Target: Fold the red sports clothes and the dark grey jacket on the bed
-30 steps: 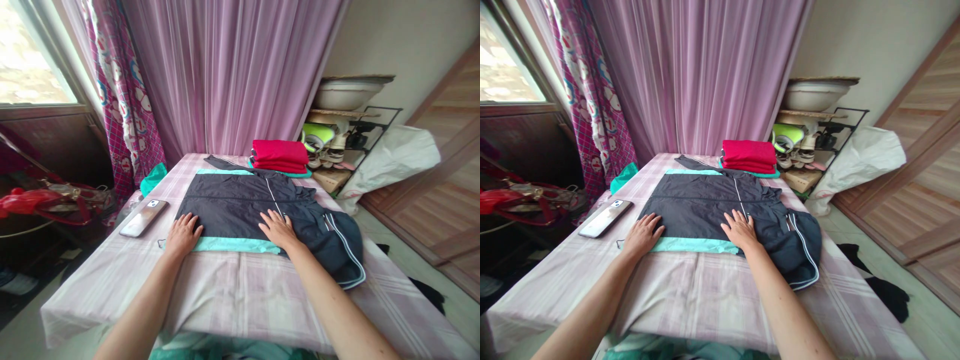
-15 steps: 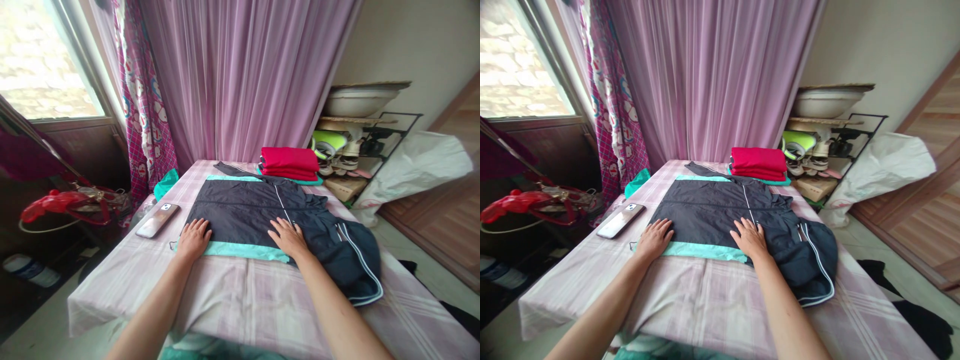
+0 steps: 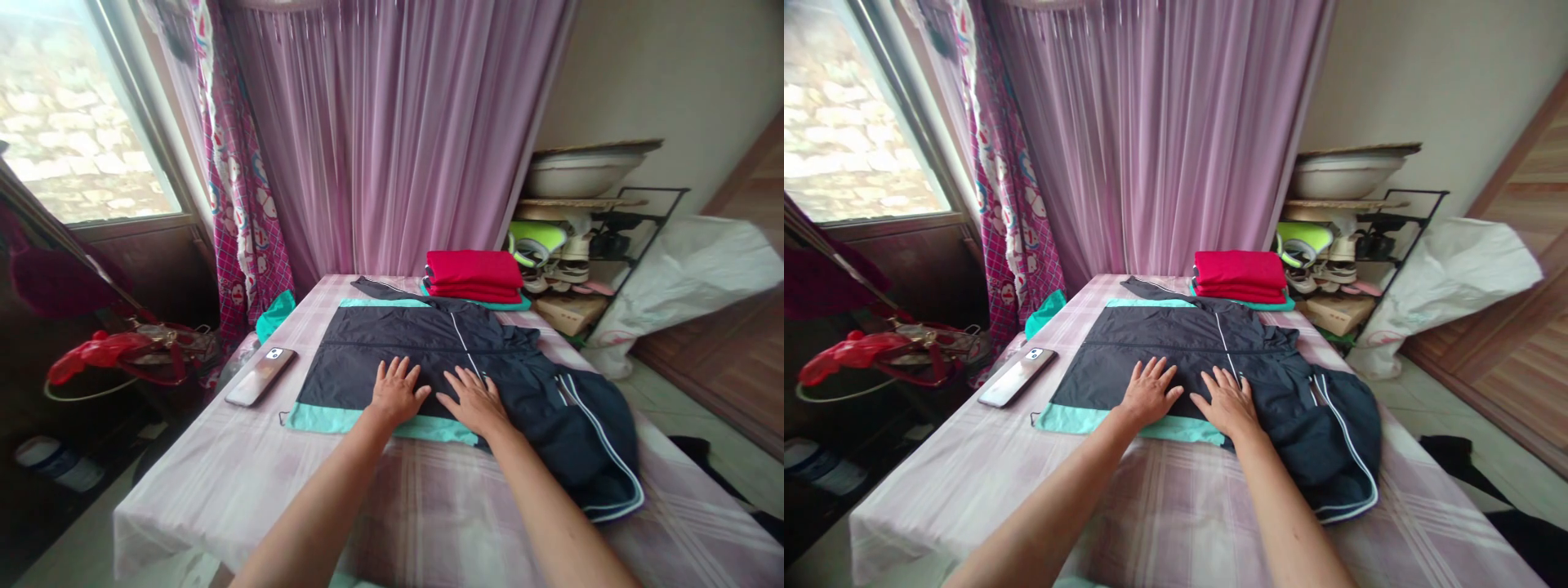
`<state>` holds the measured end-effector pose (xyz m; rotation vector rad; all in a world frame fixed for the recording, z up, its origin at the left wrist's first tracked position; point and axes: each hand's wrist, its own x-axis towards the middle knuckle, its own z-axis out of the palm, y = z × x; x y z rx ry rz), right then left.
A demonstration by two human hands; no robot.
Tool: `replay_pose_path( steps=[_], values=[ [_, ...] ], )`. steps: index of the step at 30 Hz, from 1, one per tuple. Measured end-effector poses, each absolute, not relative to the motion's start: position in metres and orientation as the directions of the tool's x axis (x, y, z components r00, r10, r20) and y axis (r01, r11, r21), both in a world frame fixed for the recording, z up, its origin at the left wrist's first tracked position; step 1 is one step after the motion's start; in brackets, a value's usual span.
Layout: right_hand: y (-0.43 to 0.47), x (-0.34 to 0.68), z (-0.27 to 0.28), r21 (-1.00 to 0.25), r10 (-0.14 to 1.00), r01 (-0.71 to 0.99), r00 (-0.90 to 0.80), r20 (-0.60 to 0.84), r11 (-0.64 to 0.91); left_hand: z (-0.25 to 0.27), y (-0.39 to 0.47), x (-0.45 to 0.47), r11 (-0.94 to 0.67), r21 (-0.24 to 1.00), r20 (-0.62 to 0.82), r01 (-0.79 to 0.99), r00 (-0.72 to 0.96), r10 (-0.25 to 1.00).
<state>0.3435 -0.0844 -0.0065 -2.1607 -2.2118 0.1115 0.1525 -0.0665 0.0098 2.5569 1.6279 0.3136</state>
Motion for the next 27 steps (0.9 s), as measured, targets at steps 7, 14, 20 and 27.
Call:
replay_pose_path(
  steps=[7,14,20,27],
  values=[
    [-0.084,0.345,-0.007,-0.106,1.0,0.994,-0.028,-0.003,0.028,-0.004,-0.066,0.119,-0.348,0.131,0.059,0.928,0.343,0.937],
    [-0.084,0.346,-0.008,-0.119,0.999,0.992,-0.037,0.009,0.038,-0.003,-0.064,0.034,-0.167,0.057,0.017,0.984,0.167,0.986],
    [-0.083,0.348,-0.01,-0.129,0.999,0.991,-0.036,0.016,0.038,-0.009,-0.066,0.006,-0.088,0.052,0.051,0.995,0.085,0.995],
    [-0.084,0.349,-0.01,-0.127,0.999,0.991,-0.037,0.025,0.04,-0.006,-0.068,0.012,-0.081,0.058,0.05,0.995,0.078,0.996]
  ],
)
